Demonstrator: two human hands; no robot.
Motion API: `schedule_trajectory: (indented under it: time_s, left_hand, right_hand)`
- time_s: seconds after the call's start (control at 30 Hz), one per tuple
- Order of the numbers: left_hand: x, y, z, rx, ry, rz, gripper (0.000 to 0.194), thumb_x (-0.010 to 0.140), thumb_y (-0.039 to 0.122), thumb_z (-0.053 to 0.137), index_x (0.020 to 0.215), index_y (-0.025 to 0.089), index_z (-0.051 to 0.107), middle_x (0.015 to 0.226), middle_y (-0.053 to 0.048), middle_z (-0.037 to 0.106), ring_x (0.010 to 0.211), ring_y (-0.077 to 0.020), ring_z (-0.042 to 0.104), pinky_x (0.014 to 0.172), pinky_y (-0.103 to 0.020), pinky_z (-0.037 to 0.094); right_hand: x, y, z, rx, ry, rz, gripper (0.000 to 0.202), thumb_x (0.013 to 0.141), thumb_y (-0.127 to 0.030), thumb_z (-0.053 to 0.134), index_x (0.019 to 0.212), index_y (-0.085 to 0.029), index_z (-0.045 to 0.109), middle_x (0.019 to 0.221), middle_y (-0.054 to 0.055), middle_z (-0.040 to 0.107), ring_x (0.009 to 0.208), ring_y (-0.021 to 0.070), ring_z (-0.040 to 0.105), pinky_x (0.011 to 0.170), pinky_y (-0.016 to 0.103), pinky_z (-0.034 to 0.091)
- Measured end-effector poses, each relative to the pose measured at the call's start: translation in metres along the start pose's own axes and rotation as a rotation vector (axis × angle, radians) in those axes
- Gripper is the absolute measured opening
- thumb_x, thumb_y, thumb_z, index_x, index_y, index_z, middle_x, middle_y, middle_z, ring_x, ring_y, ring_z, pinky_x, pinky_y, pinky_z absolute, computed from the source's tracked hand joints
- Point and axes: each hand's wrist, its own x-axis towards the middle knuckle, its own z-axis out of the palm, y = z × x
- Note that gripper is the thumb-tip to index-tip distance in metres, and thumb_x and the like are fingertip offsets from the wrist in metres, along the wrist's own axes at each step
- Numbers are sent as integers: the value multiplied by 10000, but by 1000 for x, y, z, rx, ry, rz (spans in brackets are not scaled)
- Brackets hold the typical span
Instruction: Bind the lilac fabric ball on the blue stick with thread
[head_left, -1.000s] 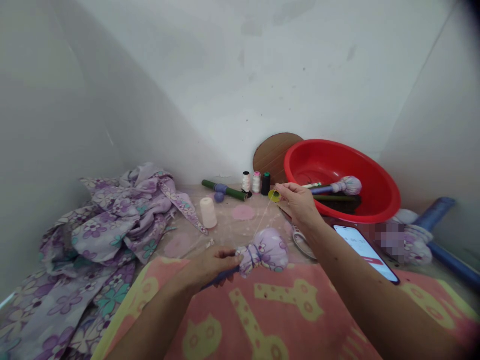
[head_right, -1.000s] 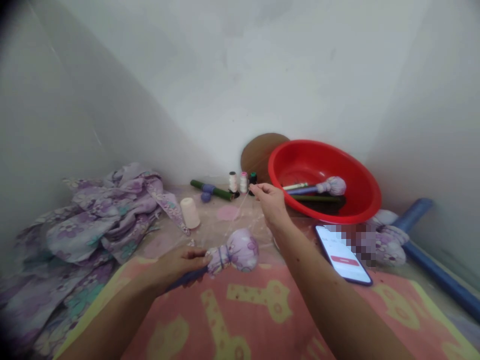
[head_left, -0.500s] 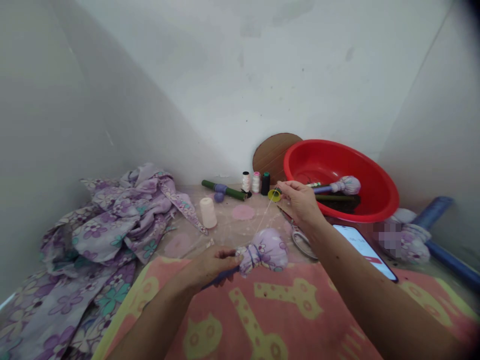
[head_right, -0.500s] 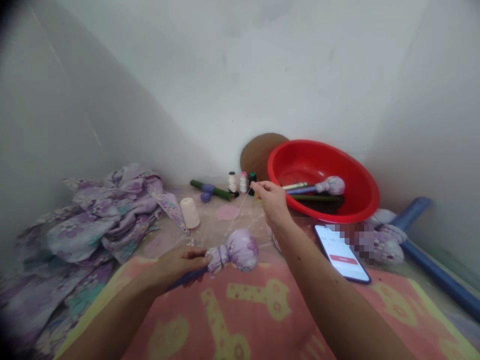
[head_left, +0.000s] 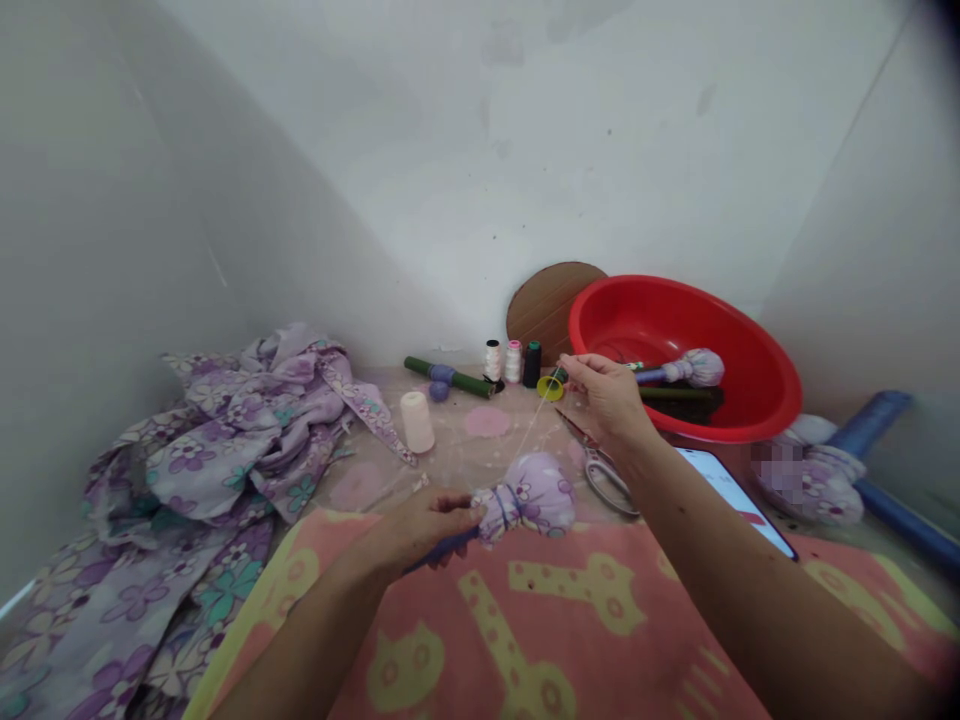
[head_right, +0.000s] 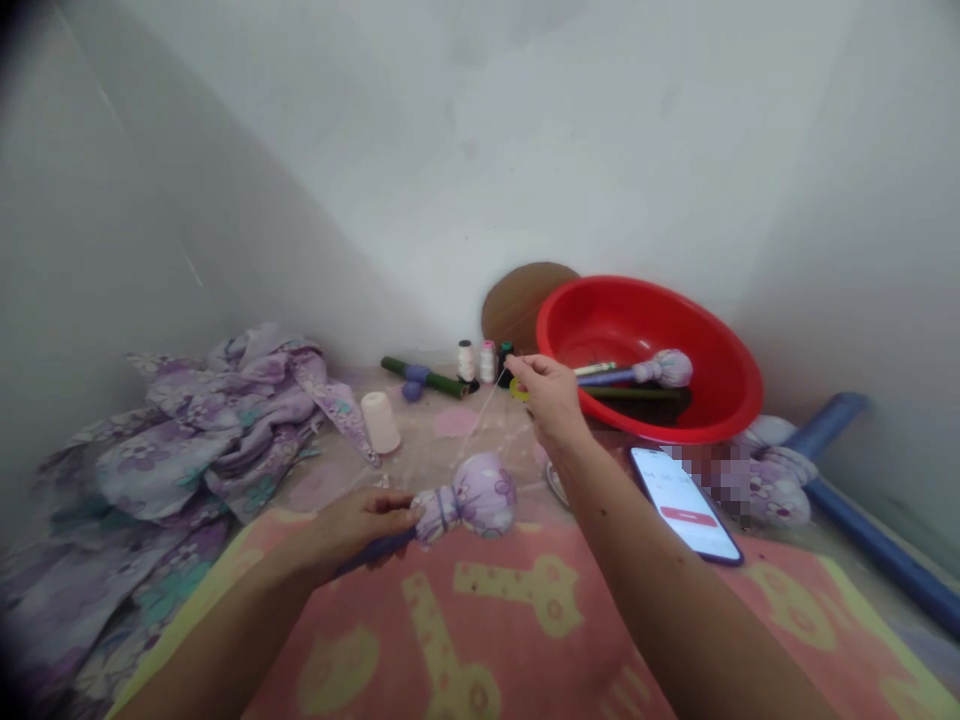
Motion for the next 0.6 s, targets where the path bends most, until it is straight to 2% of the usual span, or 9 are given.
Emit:
schedule_trajectory:
  time_s: [0.2,0.27,0.33,0.4,0.43,0.47,0.5,0.6]
  left_hand:
    - [-1,4,0,-13,32,-16,389,711,494,493,814,131,583,529,26,496,407,-62,397,397,-185,313]
    - [0,3,-1,1,76,-22,390,715,503,481,782,131,574,521,27,491,398,-62,395,391,-186,305]
    - [1,1,-2,19,131,-17,399,719,520,463,739,134,561,514,27,488,388,-63,398,382,-186,298]
    - [3,-2,-4,15,178,-7,414,717,539,453,724,137,552,515,27,490,383,-67,407,377,-188,300]
    - [4,-3,-5,4,198,-5,420,711,548,456,728,139,551,516,28,491,382,-69,413,376,-189,305]
    - [5,-5,-6,-7,214,-8,425,705,553,462,740,139,552,519,28,494,383,-71,419,377,-190,310]
    - [5,-7,-7,-20,228,-13,428,699,555,468,752,139,555,522,28,497,385,-73,426,377,-190,315]
    - [9,-12,-10,-54,258,-21,428,690,547,487,767,134,567,522,22,510,384,-77,436,367,-187,316]
  right_hand:
    - [-14,-14,-7,12,-46,60,188,575,-324,680,590,-171,571,464,-45,456,412,66,391,401,214,281]
    - [-23,-25,-18,-58,-135,42,167,602,-331,662,596,-178,596,473,-39,466,402,62,377,398,217,280]
    - [-32,-39,-35,-188,-378,29,163,609,-348,654,598,-187,631,493,-23,481,421,74,397,422,233,309]
    - [-39,-56,-57,-360,-794,44,171,556,-344,688,634,-192,680,549,15,526,504,121,468,489,271,364]
    - [-41,-64,-69,-445,-920,64,213,536,-333,703,702,-201,698,567,27,543,516,136,479,498,285,373]
    - [-43,-72,-79,-509,-951,66,252,534,-325,705,761,-215,703,587,40,562,530,152,493,499,294,378]
    - [-46,-78,-89,-533,-894,43,254,548,-330,694,782,-233,701,612,53,581,543,166,508,496,301,383]
    - [-55,-86,-102,-460,-534,-60,144,612,-347,644,735,-286,687,713,76,622,606,198,550,504,317,401]
